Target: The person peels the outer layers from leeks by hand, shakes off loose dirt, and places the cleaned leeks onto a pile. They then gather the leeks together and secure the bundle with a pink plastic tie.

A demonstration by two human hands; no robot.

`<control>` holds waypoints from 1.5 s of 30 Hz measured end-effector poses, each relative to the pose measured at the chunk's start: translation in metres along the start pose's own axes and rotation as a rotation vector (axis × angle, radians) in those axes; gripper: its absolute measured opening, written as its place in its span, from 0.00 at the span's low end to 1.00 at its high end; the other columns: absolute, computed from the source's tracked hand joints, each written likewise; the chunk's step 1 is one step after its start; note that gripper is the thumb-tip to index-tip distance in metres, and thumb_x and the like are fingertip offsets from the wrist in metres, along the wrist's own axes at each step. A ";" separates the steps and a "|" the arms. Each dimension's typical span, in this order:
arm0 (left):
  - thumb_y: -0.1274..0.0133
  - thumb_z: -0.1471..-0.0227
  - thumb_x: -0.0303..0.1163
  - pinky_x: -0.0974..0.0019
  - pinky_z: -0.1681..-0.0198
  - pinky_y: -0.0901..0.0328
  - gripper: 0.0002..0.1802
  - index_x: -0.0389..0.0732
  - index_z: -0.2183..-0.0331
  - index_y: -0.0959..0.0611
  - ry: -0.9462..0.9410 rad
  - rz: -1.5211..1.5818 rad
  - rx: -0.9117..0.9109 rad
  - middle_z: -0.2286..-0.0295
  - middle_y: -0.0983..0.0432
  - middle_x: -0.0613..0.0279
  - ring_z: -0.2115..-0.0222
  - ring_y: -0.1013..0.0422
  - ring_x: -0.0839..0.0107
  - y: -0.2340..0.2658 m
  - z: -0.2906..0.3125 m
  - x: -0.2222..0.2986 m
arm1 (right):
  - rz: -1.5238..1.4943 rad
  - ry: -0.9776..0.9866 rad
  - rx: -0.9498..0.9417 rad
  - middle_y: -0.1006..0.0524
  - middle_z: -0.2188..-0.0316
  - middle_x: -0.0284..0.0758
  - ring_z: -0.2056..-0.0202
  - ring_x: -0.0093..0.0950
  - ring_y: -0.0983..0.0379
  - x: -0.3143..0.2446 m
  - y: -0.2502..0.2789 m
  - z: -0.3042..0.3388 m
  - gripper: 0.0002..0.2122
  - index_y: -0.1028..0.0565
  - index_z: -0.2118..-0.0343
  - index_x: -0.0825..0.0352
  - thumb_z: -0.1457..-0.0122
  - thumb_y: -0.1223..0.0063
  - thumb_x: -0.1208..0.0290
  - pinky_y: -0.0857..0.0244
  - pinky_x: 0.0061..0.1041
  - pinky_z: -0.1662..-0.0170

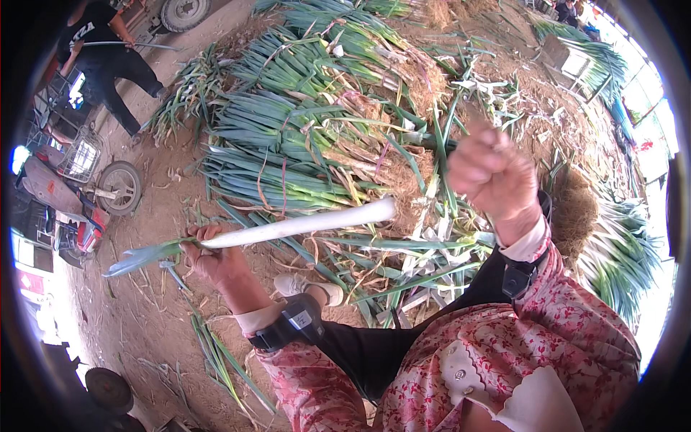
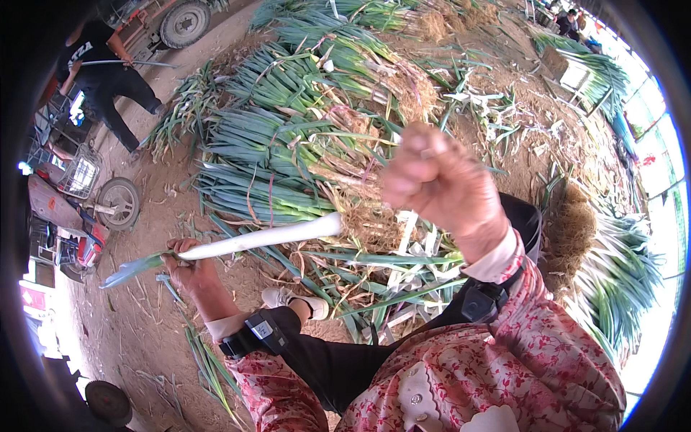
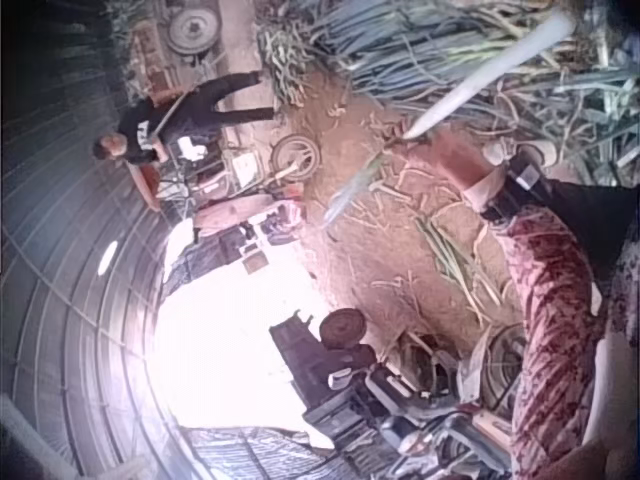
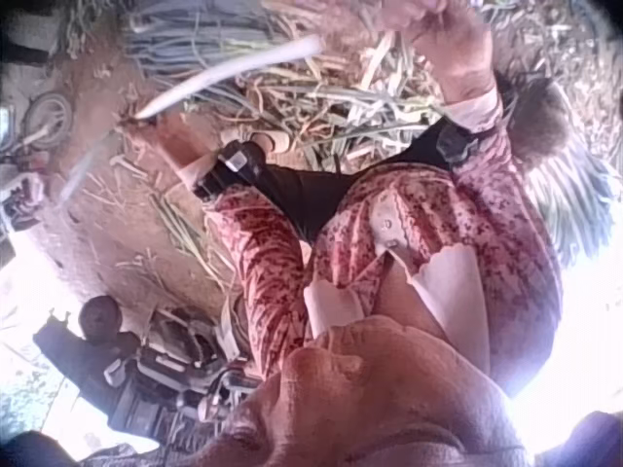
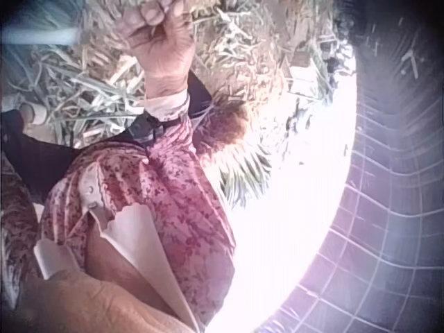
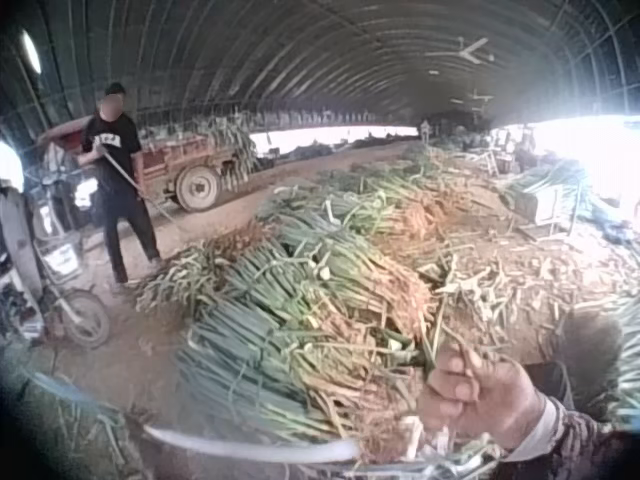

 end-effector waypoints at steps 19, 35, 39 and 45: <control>0.60 0.49 0.50 0.77 0.86 0.42 0.23 0.37 0.68 0.32 0.108 0.084 -0.301 0.77 0.34 0.63 0.86 0.43 0.77 -0.015 0.004 0.006 | 1.115 -0.178 0.774 0.28 0.85 0.32 0.77 0.29 0.29 0.009 0.139 0.046 0.14 0.29 0.70 0.70 0.46 0.55 0.62 0.35 0.25 0.74; 0.55 0.51 0.49 0.83 0.90 0.49 0.17 0.45 0.67 0.29 0.067 -0.321 -0.155 0.86 0.44 0.74 0.88 0.48 0.84 -0.027 0.017 -0.059 | 1.584 -0.226 -0.046 0.32 0.86 0.45 0.83 0.42 0.32 0.147 0.028 0.049 0.14 0.36 0.72 0.71 0.51 0.51 0.64 0.38 0.35 0.79; 0.50 0.53 0.42 0.82 0.91 0.49 0.12 0.47 0.71 0.32 0.157 -0.709 0.099 0.87 0.44 0.75 0.91 0.48 0.85 -0.018 0.052 -0.108 | 1.434 -0.290 0.027 0.32 0.86 0.46 0.82 0.42 0.32 0.147 0.027 0.054 0.12 0.35 0.75 0.73 0.51 0.51 0.66 0.39 0.34 0.78; 0.54 0.50 0.43 0.70 0.88 0.44 0.15 0.40 0.70 0.32 0.366 -1.095 -0.134 0.87 0.37 0.68 0.90 0.44 0.76 0.020 0.119 -0.198 | 1.251 -0.320 0.341 0.32 0.86 0.41 0.83 0.30 0.32 0.124 0.053 0.058 0.11 0.34 0.75 0.72 0.51 0.51 0.69 0.40 0.30 0.79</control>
Point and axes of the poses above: each hand's wrist, its own z-axis away from the middle knuckle, its own y-axis out of the back of the hand, x = y × z, the point moved 5 cm from there along -z, towards the middle knuckle
